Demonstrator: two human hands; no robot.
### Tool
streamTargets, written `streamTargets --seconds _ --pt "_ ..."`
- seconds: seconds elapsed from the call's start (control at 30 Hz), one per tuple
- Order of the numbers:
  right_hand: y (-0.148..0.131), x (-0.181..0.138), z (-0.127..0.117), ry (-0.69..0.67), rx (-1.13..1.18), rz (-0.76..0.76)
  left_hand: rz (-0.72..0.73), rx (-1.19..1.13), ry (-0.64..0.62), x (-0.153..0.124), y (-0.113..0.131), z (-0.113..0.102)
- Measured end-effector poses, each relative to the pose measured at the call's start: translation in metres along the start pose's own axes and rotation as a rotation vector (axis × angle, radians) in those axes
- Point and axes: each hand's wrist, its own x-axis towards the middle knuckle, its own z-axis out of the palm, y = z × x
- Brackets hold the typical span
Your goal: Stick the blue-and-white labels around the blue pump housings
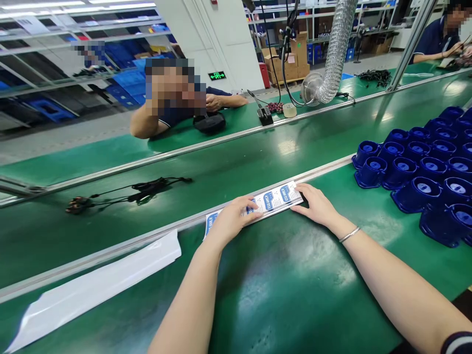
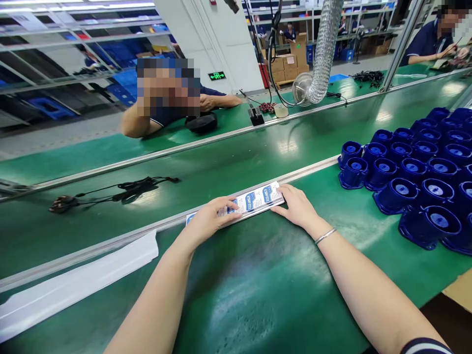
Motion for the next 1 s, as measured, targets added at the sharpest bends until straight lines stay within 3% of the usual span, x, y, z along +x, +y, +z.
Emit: streamTargets --seconds 0.27,0.47,0.57,0.67,0.77,0.87,0.93,1.0 --pt "-0.003 0.002 -0.001 0.077 0.055 0.015 0.198 0.206 0.052 -0.008 0.004 0.009" --pt "0.001 0.001 0.003 0.195 0.174 0.046 0.276 0.368 0.255 -0.010 0.001 0.006" --pt "0.003 0.003 -0.001 0.297 0.225 0.095 0.291 0.429 0.380 -0.030 0.010 -0.004" --pt "-0.001 0.004 -0.013 0.352 0.257 0.139 0.373 0.465 0.358 -0.069 0.027 0.000" --pt "-0.018 0.000 -0.024 0.238 0.292 0.120 0.432 0.486 0.241 -0.115 0.053 0.023" --pt "-0.044 -0.010 -0.027 0.009 0.300 0.039 0.405 0.481 0.120 -0.149 0.076 0.046" --pt "-0.060 -0.019 -0.023 -0.163 0.267 -0.040 0.346 0.456 0.065 -0.159 0.080 0.050" --pt "-0.072 -0.027 -0.016 -0.311 0.084 -0.145 0.260 0.421 0.034 -0.163 0.074 0.043"
